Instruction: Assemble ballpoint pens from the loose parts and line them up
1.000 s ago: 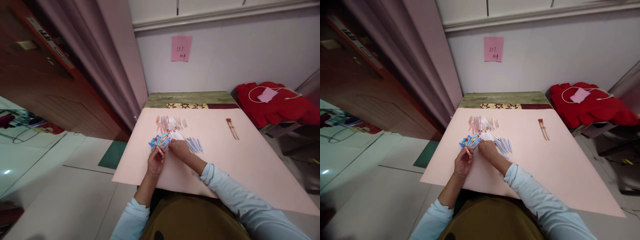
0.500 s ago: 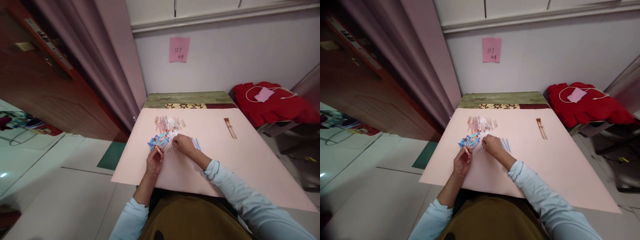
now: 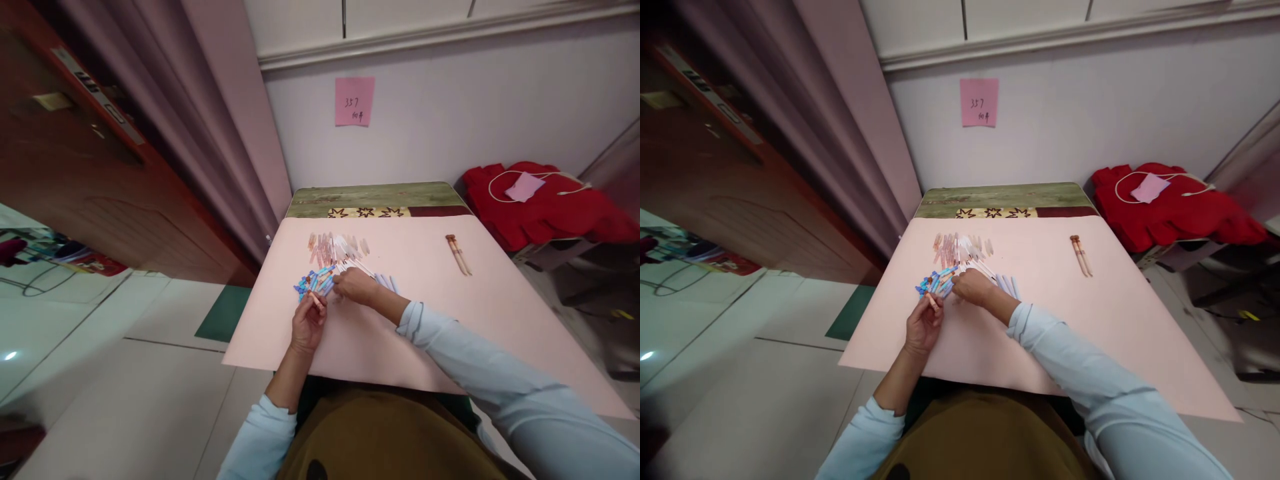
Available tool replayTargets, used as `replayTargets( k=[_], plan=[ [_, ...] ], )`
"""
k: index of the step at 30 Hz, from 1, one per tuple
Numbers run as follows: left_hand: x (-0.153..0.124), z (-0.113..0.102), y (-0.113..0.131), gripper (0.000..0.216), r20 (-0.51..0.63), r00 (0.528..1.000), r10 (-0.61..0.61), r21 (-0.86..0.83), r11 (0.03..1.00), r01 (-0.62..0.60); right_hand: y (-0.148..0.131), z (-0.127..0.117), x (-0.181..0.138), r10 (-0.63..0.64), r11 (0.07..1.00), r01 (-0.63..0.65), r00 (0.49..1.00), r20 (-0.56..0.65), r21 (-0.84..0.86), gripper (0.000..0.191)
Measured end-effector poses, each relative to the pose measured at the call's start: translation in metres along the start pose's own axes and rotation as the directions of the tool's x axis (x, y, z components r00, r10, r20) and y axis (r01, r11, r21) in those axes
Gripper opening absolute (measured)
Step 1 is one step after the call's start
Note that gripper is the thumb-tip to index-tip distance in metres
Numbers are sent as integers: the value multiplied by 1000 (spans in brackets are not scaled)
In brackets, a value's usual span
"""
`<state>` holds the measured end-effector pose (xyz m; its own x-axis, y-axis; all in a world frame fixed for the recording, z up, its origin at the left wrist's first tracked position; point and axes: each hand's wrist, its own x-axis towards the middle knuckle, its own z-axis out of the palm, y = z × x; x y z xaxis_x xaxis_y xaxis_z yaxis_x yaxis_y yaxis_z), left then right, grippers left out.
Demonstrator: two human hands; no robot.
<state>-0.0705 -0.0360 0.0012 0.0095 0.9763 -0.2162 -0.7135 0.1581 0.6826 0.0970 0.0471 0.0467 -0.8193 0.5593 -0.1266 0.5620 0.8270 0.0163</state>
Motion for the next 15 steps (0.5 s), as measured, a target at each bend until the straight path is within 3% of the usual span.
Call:
replayTargets(
  k=[9,15],
  plan=[
    [-2,4,2,18,-12,1000,-15,13,1000,15,2,-8,20,-141,986,146,987,72,-76,21],
    [-1,2,2,18,-14,1000,-17,3,1000,17,4,-10,14,-220,970,225,974,58,-90,21]
  ],
)
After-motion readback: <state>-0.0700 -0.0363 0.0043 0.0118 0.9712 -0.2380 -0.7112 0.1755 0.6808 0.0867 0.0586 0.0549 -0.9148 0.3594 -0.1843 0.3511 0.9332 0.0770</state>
